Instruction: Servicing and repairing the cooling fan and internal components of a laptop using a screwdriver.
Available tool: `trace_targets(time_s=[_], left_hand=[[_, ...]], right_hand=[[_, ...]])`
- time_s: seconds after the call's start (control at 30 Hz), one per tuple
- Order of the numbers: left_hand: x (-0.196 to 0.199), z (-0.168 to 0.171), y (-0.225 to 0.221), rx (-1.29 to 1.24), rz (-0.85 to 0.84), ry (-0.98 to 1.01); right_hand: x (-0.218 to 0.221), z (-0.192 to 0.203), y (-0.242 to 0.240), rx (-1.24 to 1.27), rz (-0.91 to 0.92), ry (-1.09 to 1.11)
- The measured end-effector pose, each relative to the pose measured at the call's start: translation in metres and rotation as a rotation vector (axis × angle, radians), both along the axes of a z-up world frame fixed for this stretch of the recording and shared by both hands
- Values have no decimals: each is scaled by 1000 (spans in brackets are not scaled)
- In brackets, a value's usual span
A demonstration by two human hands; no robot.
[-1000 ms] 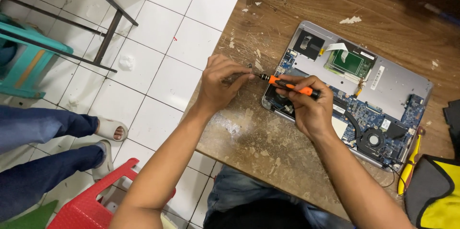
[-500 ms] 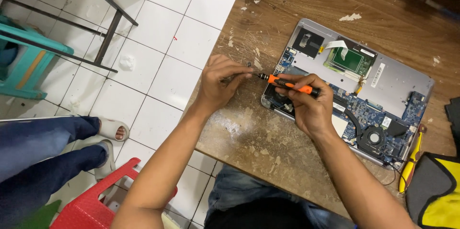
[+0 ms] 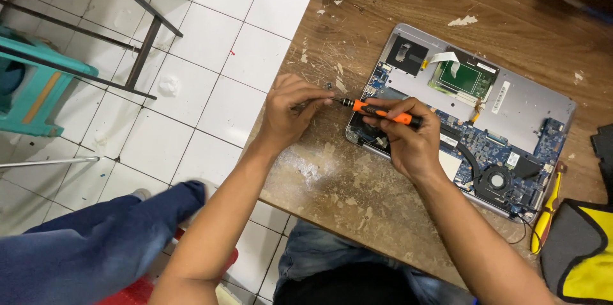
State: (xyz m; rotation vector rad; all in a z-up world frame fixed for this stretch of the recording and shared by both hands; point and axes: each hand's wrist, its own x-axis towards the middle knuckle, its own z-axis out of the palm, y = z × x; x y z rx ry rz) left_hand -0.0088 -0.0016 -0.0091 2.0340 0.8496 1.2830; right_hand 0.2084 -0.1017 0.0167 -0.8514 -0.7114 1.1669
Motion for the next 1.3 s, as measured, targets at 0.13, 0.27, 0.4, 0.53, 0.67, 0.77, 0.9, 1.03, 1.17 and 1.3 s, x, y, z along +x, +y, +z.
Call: trace_targets(time_s=[0.13,0.27,0.4,0.53,0.67,0.77,0.9,1.03,1.17,1.3], left_hand=[[0,6,-2,3,-4,-8],[1,9,-4,27,6,-13],[1,13,-4,54,-10,-26],[1,19,-5,68,-29,-13],[3,26,-7,49,-46,-29],[4,26,-9,45,-44,-37],[4,24,-10,33,-51,-58],[6,34,-12,33,-78,-63],[8,36,-13,41,-76,-82],[9,34,-13,46,-81,-76]], right_hand=[[-2,4,0,-12,-7,-14],[-1,1,0,4,0,-3],[-1,5,0,21,16,19],[0,7,0,46,17,-1],[2,6,0,62,29,-15],[3,8,-1,81,46,-18],[2,10,-1,100,57,-14],[2,12,0,112,57,16],[3,11,-2,67,74,2],[2,12,-5,47,59,28]])
